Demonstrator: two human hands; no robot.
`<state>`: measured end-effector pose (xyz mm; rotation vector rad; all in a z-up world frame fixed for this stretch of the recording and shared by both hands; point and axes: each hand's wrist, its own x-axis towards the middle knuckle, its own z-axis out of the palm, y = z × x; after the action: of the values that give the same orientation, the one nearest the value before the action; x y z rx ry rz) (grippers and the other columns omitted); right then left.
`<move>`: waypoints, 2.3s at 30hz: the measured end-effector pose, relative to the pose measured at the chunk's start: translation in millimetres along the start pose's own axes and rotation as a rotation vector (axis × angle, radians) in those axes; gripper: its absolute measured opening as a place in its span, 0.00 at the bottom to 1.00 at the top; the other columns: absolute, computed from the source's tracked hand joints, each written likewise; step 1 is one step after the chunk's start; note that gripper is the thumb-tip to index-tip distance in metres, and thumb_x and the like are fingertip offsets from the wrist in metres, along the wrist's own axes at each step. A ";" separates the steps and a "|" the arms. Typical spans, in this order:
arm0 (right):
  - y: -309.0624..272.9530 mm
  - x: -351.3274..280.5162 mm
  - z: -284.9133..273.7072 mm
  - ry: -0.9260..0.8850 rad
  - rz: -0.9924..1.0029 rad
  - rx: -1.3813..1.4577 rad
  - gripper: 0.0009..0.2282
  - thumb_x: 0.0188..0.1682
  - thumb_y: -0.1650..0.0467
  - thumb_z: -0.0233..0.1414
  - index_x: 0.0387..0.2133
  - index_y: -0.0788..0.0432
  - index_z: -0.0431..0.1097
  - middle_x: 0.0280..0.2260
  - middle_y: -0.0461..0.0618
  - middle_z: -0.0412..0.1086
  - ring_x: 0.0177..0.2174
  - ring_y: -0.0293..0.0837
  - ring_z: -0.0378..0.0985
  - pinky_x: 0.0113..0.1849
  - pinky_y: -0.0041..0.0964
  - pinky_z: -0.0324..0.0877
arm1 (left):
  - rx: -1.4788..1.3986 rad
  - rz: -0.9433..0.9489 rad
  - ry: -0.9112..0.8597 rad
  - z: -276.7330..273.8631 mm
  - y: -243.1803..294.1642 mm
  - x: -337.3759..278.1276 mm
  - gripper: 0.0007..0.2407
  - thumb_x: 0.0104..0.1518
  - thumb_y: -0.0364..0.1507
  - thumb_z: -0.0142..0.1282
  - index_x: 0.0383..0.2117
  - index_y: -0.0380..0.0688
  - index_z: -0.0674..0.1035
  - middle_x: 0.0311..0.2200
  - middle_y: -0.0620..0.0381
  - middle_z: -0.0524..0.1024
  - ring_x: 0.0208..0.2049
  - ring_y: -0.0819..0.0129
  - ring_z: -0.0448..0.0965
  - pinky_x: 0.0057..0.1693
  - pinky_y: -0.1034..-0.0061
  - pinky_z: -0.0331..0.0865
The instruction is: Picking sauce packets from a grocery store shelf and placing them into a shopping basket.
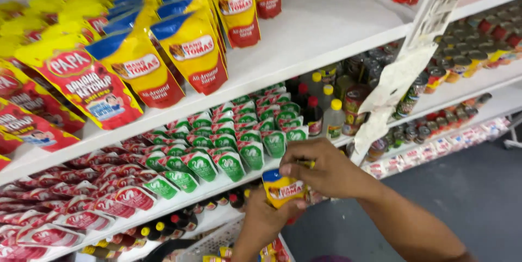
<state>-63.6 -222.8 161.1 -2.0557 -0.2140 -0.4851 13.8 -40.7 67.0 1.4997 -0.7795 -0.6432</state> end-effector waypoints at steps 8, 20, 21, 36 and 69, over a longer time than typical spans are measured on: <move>18.7 -16.1 27.4 0.120 0.325 0.352 0.09 0.54 0.71 0.56 0.27 0.66 0.72 0.22 0.42 0.66 0.26 0.31 0.63 0.27 0.31 0.61 | 0.112 0.011 0.032 -12.2 27.7 -21.5 0.11 0.49 0.26 0.69 0.37 0.38 0.82 0.29 0.62 0.84 0.29 0.78 0.82 0.39 0.79 0.76; -27.9 18.4 4.0 0.224 0.035 -0.200 0.05 0.48 0.72 0.60 0.31 0.64 0.76 0.26 0.48 0.74 0.26 0.37 0.76 0.30 0.33 0.70 | 0.009 0.041 0.100 -14.4 -0.1 -25.2 0.10 0.51 0.26 0.68 0.37 0.39 0.80 0.27 0.62 0.79 0.28 0.79 0.78 0.36 0.79 0.73; -31.6 26.5 -5.3 0.248 0.048 -0.207 0.05 0.48 0.72 0.61 0.31 0.65 0.76 0.25 0.49 0.73 0.25 0.38 0.74 0.30 0.34 0.69 | 0.104 0.050 0.193 -15.6 -10.0 -18.8 0.10 0.51 0.26 0.69 0.36 0.39 0.81 0.25 0.62 0.78 0.27 0.79 0.76 0.35 0.79 0.71; -54.4 185.2 -107.7 0.438 -0.353 -0.358 0.08 0.58 0.70 0.58 0.37 0.67 0.75 0.28 0.50 0.75 0.30 0.35 0.73 0.35 0.32 0.69 | 0.364 0.282 0.659 -18.6 1.2 -11.1 0.10 0.57 0.32 0.63 0.24 0.36 0.81 0.22 0.54 0.78 0.25 0.68 0.76 0.35 0.73 0.69; -6.1 229.2 -121.8 0.526 -0.463 -0.610 0.10 0.57 0.67 0.58 0.47 0.60 0.78 0.45 0.60 0.72 0.45 0.56 0.76 0.45 0.46 0.72 | 1.276 0.540 0.884 -93.5 104.6 43.3 0.33 0.47 0.33 0.68 0.64 0.52 0.68 0.64 0.47 0.63 0.67 0.43 0.57 0.63 0.44 0.55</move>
<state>111.0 -334.9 317.1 -2.3624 -0.2428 -1.5029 103.6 -17.8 180.9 2.2427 -0.8239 1.1098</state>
